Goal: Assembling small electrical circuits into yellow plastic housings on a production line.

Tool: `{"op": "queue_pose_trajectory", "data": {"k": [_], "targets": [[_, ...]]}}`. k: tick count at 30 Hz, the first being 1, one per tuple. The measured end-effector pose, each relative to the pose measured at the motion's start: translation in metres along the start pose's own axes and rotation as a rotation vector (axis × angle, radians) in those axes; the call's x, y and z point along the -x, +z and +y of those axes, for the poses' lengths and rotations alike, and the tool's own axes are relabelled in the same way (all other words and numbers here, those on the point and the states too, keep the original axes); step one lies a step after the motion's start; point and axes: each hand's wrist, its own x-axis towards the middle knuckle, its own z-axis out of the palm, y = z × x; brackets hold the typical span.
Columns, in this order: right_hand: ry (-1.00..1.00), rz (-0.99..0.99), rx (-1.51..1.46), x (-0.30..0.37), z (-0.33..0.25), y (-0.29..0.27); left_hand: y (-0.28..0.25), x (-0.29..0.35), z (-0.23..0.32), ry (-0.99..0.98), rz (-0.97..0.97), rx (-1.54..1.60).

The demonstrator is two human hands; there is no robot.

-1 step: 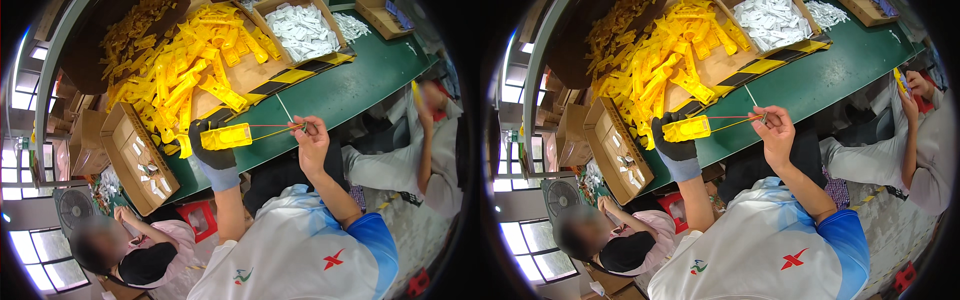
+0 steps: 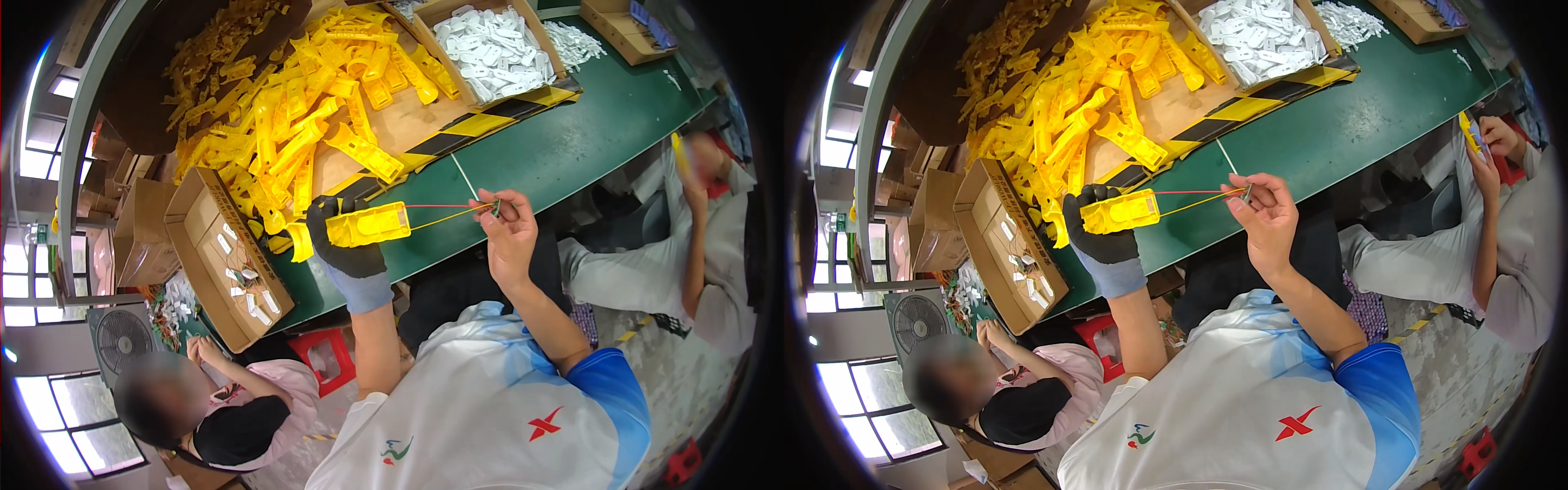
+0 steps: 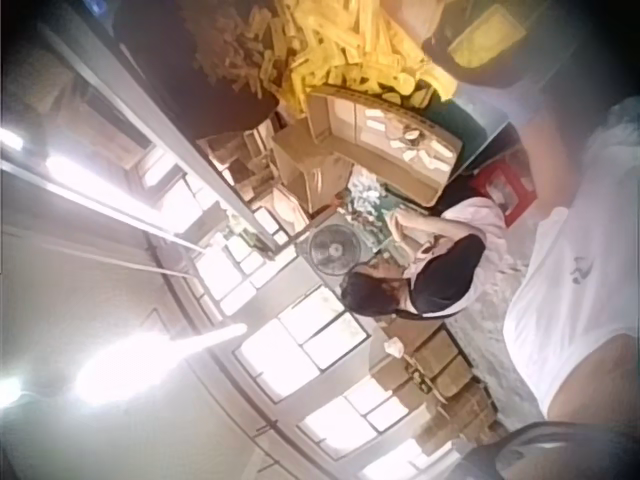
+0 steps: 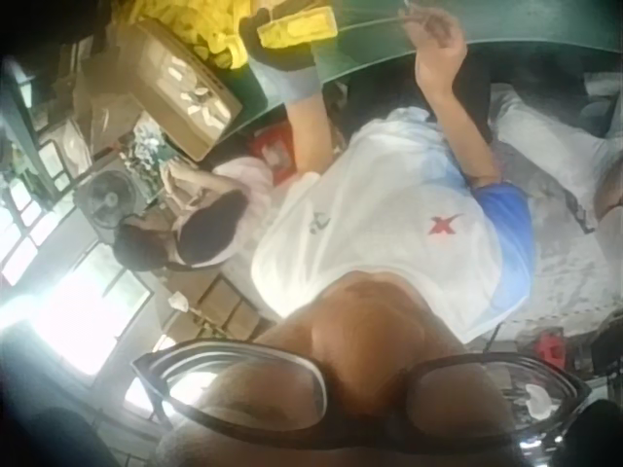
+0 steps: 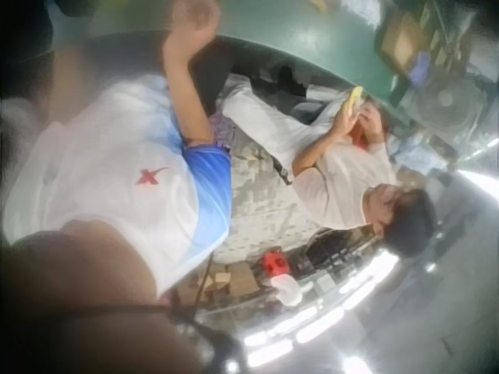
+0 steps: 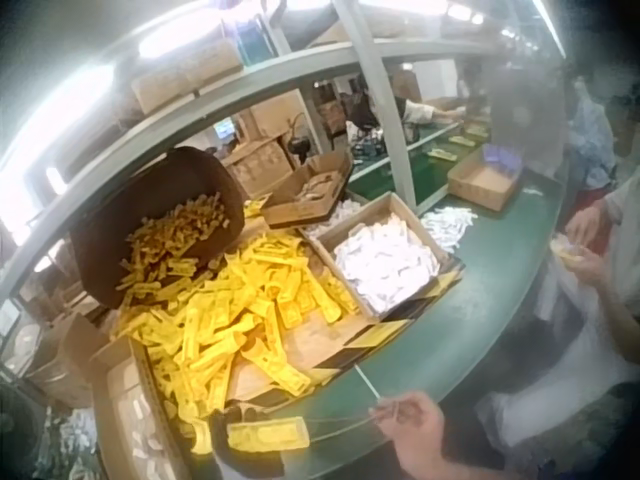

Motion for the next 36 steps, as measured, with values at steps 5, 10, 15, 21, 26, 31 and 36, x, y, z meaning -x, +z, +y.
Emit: {"op": "queue_pose_trajectory", "data": {"k": [5,10,15,21,26,31,36], "targets": [[0.042,-0.178,0.186,-0.008,-0.009,-0.017,0.012,0.003,0.006,0.117,0.023,-0.104],[0.180,-0.322,0.149,-0.023,-0.033,-0.022,0.001,-0.007,-0.004,-0.060,0.003,-0.259],[0.498,-0.423,0.339,-0.049,-0.036,-0.001,-0.004,0.000,-0.024,-0.341,-0.119,-0.752],[0.640,-0.445,0.364,-0.051,-0.011,0.015,-0.038,0.013,-0.051,-0.542,-0.155,-0.735],[0.612,-0.413,0.339,-0.040,0.018,0.003,-0.056,0.016,-0.056,-0.558,-0.247,-0.687],[0.474,-0.414,0.595,-0.029,0.019,0.006,-0.055,0.013,-0.058,-0.487,-0.089,-0.576],[0.463,-0.469,0.669,-0.035,0.006,0.006,-0.052,0.014,-0.060,-0.433,-0.095,-0.553]]}}
